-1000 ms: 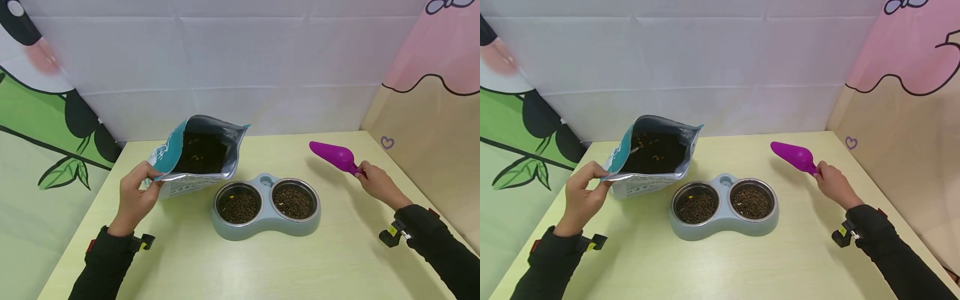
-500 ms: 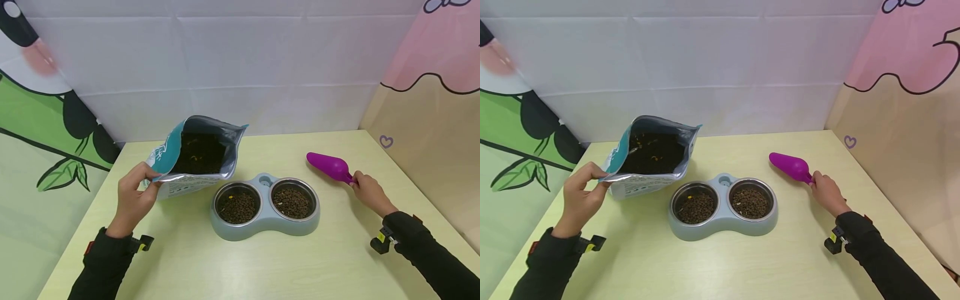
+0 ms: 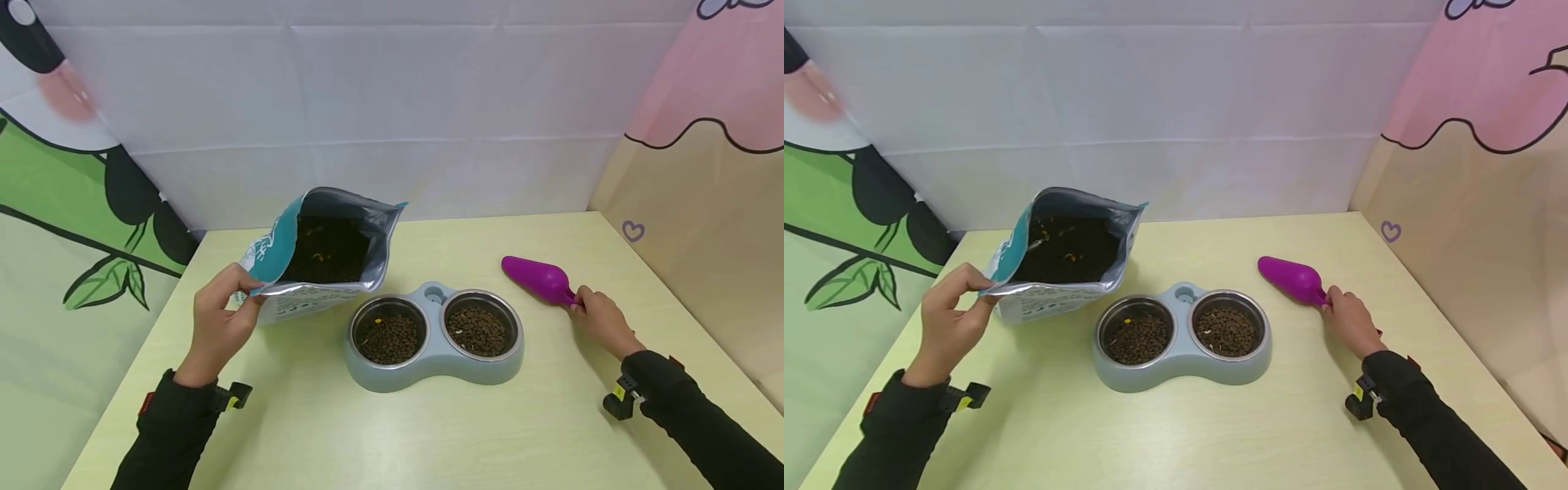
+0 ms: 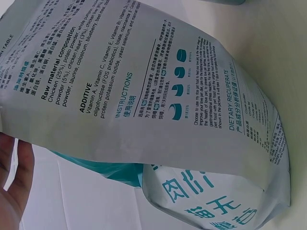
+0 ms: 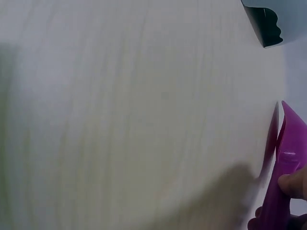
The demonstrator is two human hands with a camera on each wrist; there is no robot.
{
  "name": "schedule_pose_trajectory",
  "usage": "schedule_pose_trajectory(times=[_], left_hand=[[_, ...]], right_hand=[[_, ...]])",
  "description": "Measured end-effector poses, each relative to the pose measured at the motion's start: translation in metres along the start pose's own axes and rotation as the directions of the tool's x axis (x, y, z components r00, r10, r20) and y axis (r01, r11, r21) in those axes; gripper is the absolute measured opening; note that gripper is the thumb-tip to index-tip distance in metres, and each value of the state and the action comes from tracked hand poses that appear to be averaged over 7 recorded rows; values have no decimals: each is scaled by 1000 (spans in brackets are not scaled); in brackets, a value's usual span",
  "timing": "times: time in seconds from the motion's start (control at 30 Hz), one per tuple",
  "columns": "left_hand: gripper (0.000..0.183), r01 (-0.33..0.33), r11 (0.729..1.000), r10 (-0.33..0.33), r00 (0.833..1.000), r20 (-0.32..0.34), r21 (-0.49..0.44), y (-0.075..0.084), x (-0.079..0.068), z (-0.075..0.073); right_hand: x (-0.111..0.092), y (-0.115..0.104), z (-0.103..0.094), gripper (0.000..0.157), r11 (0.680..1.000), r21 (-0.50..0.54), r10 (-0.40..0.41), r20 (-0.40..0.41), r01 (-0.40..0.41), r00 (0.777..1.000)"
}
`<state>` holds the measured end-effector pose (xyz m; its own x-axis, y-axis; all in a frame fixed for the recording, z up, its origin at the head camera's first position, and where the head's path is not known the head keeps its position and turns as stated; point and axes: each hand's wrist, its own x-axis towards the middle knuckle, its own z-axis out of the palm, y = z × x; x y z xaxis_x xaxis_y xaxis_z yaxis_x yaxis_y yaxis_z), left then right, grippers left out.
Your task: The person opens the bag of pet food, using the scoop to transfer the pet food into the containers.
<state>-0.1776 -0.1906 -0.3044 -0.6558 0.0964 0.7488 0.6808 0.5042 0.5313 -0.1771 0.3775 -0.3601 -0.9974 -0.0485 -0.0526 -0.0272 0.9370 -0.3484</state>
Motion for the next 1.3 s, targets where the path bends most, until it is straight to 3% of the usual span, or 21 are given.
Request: schedule_pose_trajectory(times=[0.47,0.7,0.87,1.0,1.13,1.23,1.3], left_hand=[[23,-2,1000,2,1000,-7,5,-1,-1,0],[19,-50,999,50,999,-15,4,-2,-1,1],[20,-47,999,48,999,-9,14,-3,-2,1],[23,-44,999,44,999,-6,12,-3,-2,1],[23,-53,999,53,999,-1,8,-4,-1,1],[22,-63,998,63,998,10,10,-4,0,0],[21,-71,997,71,997,24,18,-3,0,0]], right_hand=[[-1,-6,-5,13,992,-79,101,81,-94,992],[1,-4,-5,14,992,-58,118,110,-112,987],[0,-7,-10,22,989,-58,146,142,-139,979],[2,-18,-27,31,990,-117,86,88,-75,992],[11,-51,-56,32,985,-169,-39,-51,30,998],[19,-93,-77,29,971,-201,-172,-194,132,966],[25,-125,-88,30,951,-215,-279,-279,224,919]])
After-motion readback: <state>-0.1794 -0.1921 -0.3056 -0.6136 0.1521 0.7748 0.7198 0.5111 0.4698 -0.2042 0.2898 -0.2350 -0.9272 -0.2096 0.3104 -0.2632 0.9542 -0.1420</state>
